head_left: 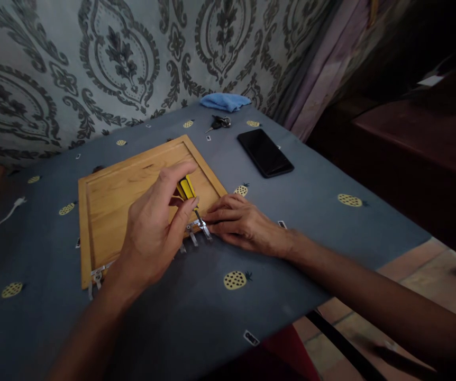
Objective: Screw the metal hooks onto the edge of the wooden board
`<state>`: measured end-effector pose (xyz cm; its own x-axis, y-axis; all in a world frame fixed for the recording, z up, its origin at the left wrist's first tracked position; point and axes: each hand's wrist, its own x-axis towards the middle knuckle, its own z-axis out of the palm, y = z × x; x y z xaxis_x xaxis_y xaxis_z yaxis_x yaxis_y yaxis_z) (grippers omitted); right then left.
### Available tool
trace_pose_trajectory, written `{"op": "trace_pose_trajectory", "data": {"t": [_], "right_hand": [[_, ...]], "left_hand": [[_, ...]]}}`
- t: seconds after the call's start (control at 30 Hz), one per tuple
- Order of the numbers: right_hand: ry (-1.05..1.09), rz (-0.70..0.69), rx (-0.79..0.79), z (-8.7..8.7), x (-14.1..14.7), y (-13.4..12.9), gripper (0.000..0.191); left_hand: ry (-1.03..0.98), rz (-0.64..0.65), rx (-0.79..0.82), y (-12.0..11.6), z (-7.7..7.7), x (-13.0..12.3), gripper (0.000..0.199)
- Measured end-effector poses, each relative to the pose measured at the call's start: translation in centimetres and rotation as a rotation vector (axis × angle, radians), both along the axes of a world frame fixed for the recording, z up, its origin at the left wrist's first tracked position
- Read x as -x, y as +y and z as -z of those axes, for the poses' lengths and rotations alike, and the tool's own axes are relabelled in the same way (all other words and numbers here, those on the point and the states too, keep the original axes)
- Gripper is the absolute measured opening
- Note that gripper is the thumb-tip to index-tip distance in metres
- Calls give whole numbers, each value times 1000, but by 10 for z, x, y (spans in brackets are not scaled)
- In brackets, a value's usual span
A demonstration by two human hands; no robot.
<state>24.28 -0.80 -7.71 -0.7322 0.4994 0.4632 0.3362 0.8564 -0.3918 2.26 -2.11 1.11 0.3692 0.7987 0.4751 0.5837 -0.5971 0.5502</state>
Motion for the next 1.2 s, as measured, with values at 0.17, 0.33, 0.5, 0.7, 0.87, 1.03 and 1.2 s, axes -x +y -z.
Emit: {"op": "trace_pose_trajectory", "data": {"t": [0.17, 0.33, 0.5, 0.7, 0.87, 1.03, 1.2], "right_hand": [[-9, 6, 8, 1, 1, 1, 22], [0, -1, -6, 2, 1, 1, 21], [10, 3, -2, 2, 1, 1, 20], [7, 3, -14, 3, 0, 1, 21], [5, 2, -4, 3, 0, 1, 21], [18, 3, -4, 3, 0, 0, 21], [6, -3, -12, 2, 0, 1, 21]], "left_hand": [[35, 35, -73, 3, 1, 1, 39], [43, 21, -133, 3, 0, -1, 35], [66, -11, -169, 3, 2, -1, 33], [119, 41, -139, 2, -6, 2, 35], [121, 80, -87, 1, -10, 1, 38], [94, 13, -121, 1, -7, -2, 30], [44, 46, -66, 2, -9, 1, 34]]}}
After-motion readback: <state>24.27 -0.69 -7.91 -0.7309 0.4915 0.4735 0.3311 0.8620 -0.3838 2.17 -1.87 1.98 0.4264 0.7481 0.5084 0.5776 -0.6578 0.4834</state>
